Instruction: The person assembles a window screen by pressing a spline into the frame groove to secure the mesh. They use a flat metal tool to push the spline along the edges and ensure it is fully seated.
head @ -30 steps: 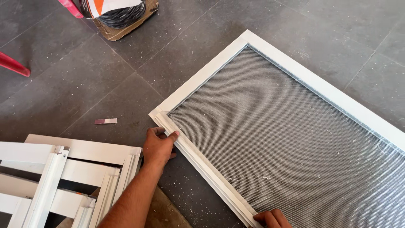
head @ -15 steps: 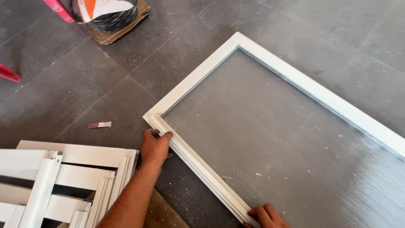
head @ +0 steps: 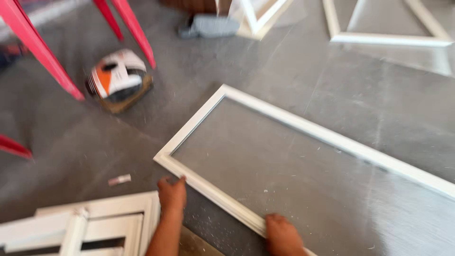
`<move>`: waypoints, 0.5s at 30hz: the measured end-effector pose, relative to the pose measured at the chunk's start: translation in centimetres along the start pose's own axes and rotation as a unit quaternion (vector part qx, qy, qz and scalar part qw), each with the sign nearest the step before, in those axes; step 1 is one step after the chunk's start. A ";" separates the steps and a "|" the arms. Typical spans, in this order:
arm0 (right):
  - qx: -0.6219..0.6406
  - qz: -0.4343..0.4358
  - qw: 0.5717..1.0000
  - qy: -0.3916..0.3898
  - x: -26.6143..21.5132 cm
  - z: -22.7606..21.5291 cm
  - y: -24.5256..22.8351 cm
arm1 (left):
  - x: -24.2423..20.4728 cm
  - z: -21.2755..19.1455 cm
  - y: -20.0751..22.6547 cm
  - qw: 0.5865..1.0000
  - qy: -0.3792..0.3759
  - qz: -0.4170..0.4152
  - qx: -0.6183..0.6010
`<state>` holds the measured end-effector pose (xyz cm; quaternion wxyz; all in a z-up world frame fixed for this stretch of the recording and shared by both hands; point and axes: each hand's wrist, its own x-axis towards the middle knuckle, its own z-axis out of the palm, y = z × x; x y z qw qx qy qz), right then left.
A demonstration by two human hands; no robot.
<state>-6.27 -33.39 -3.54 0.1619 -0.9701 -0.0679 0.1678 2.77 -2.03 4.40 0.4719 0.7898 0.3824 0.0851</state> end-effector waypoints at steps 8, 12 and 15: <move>0.128 -0.084 0.986 0.072 0.4 -2.7 -12.6 | -9.6 -2.7 2.5 0.940 -0.099 0.161 0.283; 0.021 -0.070 0.996 0.044 -6.3 -9.0 -5.2 | -16.5 -1.0 3.2 0.831 -0.223 0.332 0.388; 0.046 0.092 0.991 0.082 -11.7 -16.9 6.3 | -23.1 4.1 3.8 0.714 -0.292 0.470 0.429</move>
